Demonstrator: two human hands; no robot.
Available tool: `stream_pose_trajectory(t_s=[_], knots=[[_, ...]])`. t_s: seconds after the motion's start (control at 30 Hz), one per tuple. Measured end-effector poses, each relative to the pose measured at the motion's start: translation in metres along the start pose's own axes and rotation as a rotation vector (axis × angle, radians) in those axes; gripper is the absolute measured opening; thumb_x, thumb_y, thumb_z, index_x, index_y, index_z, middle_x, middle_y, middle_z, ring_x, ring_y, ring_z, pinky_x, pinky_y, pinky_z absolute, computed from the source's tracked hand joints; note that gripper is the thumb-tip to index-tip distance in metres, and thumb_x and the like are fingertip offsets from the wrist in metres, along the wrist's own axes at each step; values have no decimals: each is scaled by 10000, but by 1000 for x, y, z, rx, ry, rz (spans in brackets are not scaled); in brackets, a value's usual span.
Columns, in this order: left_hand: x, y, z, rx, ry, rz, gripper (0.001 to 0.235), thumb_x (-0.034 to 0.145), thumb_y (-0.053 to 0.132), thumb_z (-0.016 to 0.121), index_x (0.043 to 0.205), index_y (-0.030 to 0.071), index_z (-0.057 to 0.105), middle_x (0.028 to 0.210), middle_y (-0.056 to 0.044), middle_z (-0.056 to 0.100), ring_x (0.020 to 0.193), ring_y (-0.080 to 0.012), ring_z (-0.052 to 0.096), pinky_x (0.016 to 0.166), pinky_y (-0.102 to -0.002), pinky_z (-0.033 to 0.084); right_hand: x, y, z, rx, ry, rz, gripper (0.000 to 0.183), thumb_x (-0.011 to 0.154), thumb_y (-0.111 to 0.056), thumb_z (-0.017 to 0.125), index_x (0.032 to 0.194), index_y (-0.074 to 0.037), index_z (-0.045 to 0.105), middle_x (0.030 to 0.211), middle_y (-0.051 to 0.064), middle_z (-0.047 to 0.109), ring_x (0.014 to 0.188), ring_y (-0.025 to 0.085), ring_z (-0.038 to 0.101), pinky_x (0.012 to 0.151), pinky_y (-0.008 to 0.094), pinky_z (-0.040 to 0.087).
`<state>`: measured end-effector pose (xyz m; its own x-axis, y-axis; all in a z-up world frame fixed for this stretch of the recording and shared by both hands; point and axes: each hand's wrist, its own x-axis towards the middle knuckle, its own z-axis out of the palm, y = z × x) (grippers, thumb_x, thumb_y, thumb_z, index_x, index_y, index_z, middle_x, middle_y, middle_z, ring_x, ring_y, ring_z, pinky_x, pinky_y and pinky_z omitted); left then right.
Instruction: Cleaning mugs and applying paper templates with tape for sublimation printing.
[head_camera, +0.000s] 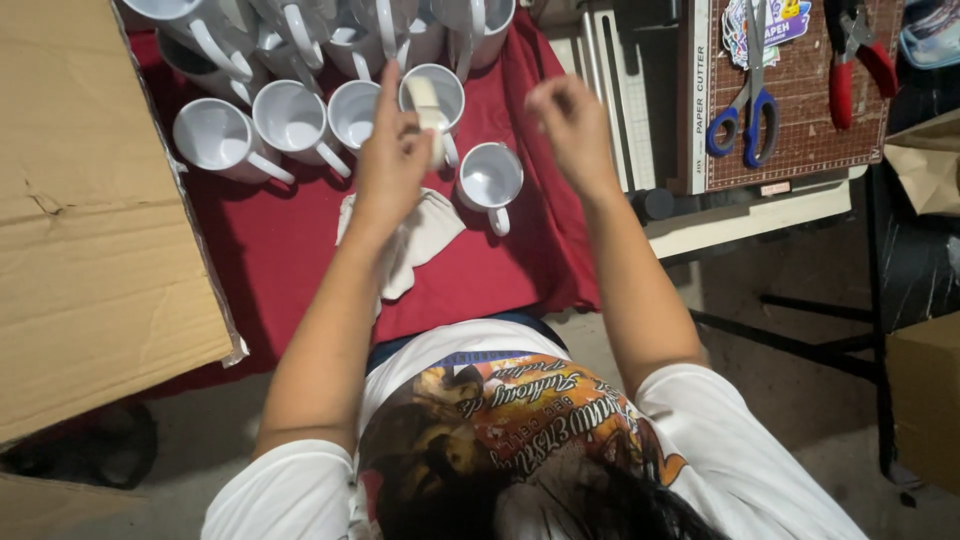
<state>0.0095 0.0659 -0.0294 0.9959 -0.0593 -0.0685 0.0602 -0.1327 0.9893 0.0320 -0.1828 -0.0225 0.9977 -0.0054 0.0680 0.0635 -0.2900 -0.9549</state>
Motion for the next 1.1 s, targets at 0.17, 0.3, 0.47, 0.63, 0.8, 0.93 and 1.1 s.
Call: stream_pose_trajectory(t_s=[0.17,0.3,0.47,0.63,0.8,0.93,1.1], knots=[[5,-20,-16,160,43,249,810,1039,-19,631,1678,152,165,1182,-107,760,948,-148,771,798,-278,624,-7,57,10,-434,-173,-34,89,933,-60,701,952,9,649,956,153,701,882,276,698,779,395,557],[3,-23,-13,217,50,258,786,1032,1,657,1662,156,214,1156,-123,749,922,-162,768,787,-302,617,-10,71,20,-585,-203,-103,167,901,-80,751,915,34,630,951,208,676,892,393,671,769,478,521],[2,-22,-9,239,39,194,771,1014,15,662,1649,159,249,1129,-127,743,914,-169,766,789,-308,617,-8,73,27,-604,-173,-69,167,905,-75,752,911,30,622,942,208,685,884,402,676,753,491,515],[4,-26,-8,235,30,214,750,1015,17,660,1640,158,270,1162,-139,736,941,-174,774,804,-305,622,-7,71,28,-607,-158,-56,159,901,-70,751,915,23,622,942,202,691,888,393,681,758,487,519],[9,-31,-6,217,15,221,742,1019,26,661,1635,154,269,1184,-146,746,952,-188,780,801,-317,614,-7,71,30,-612,-140,-54,168,878,-67,756,927,20,620,925,194,687,875,382,677,757,477,521],[11,-30,-5,253,19,206,742,1013,30,665,1632,150,274,1184,-157,726,951,-193,779,796,-319,621,-9,71,32,-595,-118,-15,173,886,-78,755,939,15,619,922,189,687,869,370,680,752,472,520],[15,-33,-6,279,21,206,744,1009,29,663,1628,154,269,1150,-160,736,935,-210,784,803,-327,612,-10,73,34,-556,-86,-44,207,889,-71,751,1015,16,612,931,187,687,864,359,687,748,459,527]])
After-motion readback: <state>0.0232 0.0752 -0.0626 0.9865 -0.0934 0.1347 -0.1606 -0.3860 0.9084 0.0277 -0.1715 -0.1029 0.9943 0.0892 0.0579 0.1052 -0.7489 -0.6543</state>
